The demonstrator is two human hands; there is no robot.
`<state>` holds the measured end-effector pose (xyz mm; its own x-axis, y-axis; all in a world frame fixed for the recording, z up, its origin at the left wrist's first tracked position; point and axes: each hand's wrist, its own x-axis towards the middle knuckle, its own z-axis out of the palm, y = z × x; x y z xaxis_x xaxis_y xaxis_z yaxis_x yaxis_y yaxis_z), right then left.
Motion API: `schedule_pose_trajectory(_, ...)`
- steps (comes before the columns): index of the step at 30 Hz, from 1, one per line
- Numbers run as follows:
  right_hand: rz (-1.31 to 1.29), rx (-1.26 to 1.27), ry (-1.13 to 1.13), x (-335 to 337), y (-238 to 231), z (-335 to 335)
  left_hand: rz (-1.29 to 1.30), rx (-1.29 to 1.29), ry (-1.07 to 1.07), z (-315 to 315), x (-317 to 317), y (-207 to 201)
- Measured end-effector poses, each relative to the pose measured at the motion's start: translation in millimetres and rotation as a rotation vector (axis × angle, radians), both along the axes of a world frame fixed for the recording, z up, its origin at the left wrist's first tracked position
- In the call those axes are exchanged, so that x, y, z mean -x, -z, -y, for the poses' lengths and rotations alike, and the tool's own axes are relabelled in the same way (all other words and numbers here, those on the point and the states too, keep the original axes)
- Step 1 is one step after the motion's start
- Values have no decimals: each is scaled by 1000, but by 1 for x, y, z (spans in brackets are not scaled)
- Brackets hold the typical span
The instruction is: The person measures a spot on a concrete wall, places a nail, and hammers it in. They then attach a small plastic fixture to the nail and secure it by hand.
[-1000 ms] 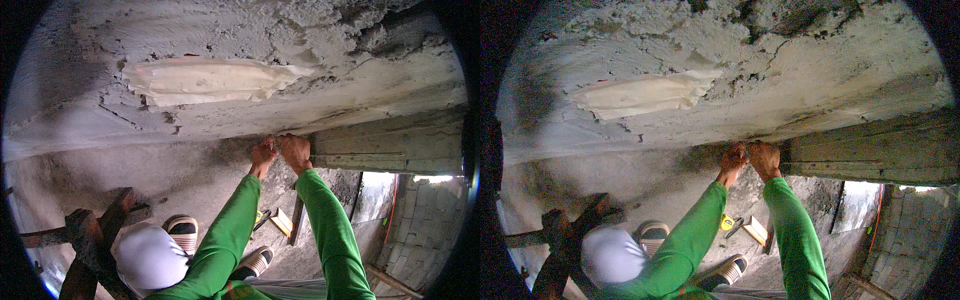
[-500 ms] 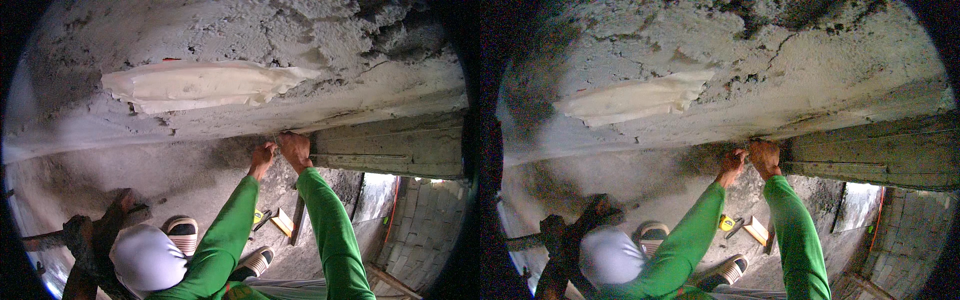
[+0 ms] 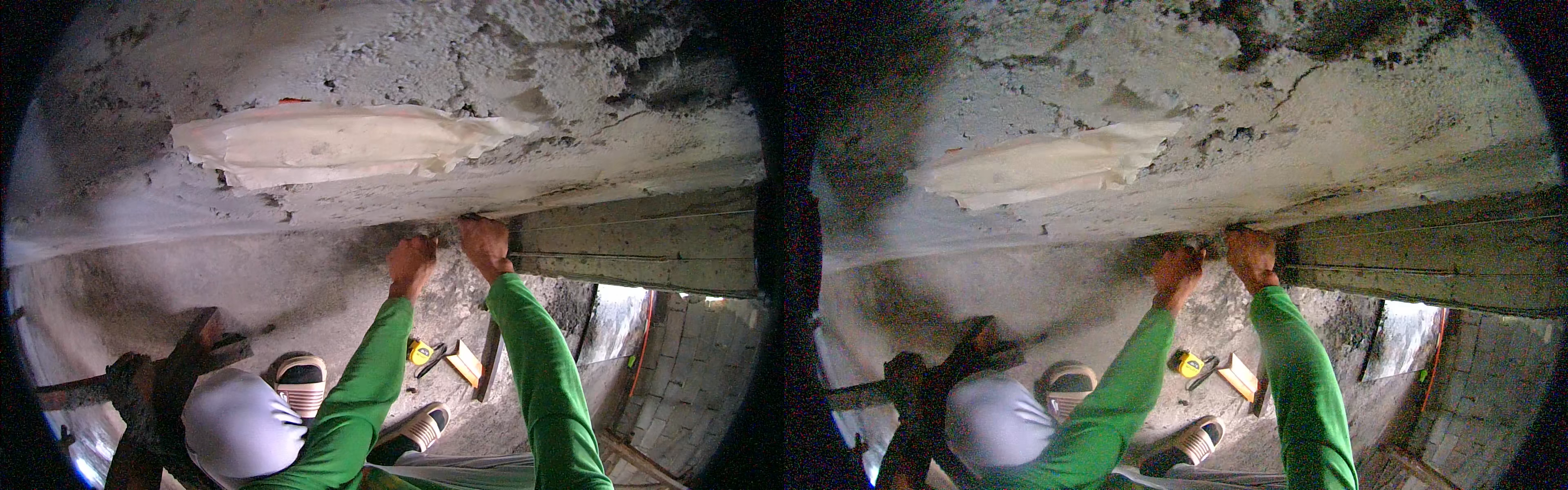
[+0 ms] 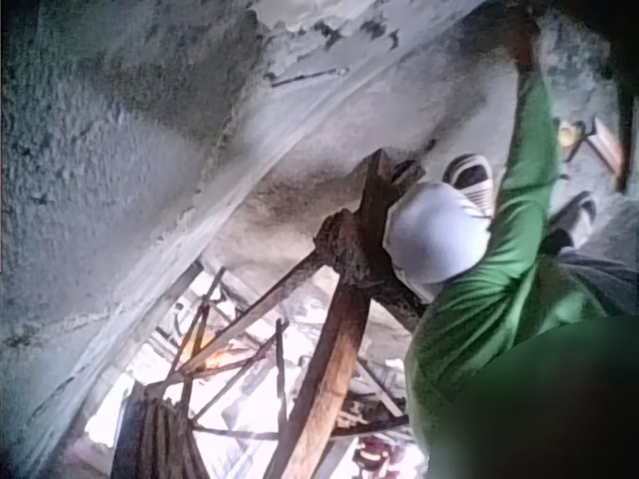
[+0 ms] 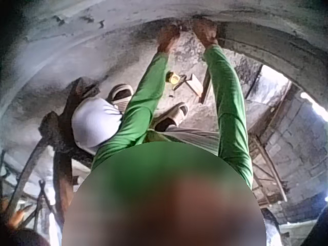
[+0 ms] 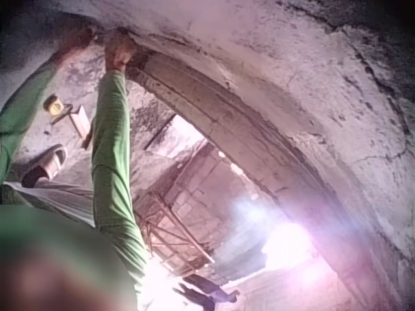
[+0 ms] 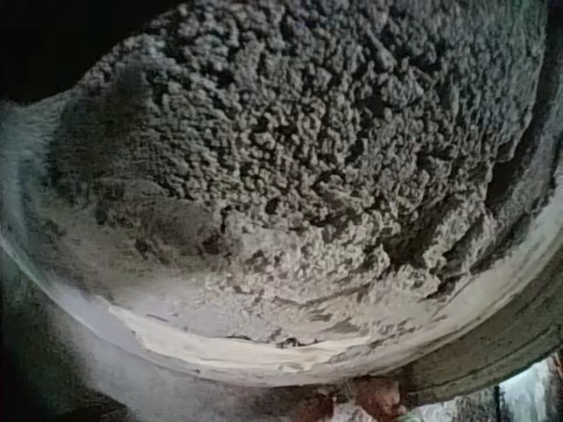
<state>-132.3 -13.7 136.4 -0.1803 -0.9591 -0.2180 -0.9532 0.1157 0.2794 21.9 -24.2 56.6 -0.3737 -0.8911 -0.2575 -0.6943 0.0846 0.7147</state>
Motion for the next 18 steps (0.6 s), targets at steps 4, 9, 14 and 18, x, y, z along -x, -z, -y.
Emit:
schedule_pose_trajectory(4, -27, 0, -32, 3, 1, 1, -43, 59, -48, -4, -2, 12)
schedule_pose_trajectory(9, -51, 70, -47, 5, -3, -4, 0, -47, -46, 3, 4, 22)
schedule_pose_trajectory(14, 3, 183, -160, -9, -24, -6, 2, -116, -27, 1, -1, 31)
schedule_pose_trajectory(18, 259, 62, -113, -43, -38, -7, 22, -19, -93, 2, -17, 43)
